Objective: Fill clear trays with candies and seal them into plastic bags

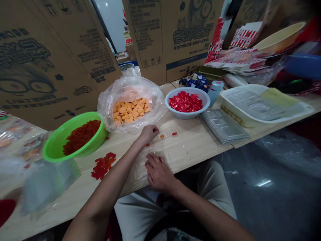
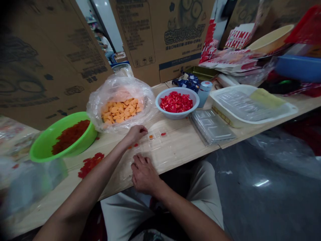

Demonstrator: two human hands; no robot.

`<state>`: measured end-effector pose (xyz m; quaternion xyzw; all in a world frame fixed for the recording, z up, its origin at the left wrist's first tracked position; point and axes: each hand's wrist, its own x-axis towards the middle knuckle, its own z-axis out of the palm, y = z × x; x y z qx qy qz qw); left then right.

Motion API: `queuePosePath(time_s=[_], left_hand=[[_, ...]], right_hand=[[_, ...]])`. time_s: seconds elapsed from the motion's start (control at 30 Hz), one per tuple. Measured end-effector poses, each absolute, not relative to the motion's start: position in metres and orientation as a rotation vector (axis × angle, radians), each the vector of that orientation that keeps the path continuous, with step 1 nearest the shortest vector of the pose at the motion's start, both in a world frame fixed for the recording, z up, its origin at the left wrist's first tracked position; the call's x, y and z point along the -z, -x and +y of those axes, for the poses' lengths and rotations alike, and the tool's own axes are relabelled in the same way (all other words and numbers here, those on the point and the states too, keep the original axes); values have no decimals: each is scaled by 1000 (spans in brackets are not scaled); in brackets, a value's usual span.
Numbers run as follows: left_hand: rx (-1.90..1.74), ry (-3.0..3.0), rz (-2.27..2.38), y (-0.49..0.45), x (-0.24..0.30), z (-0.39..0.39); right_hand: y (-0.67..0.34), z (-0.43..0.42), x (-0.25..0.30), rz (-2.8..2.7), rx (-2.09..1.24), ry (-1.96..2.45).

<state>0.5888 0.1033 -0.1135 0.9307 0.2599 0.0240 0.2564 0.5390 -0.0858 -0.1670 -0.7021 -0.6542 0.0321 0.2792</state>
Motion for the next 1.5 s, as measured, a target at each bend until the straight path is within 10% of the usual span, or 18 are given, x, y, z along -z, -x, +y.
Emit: queuePosePath(time_s=[1.5], left_hand=[[-64,-2357,649,-609,116,73]], right_hand=[[-540,-88,171,-1743,-65,1867]])
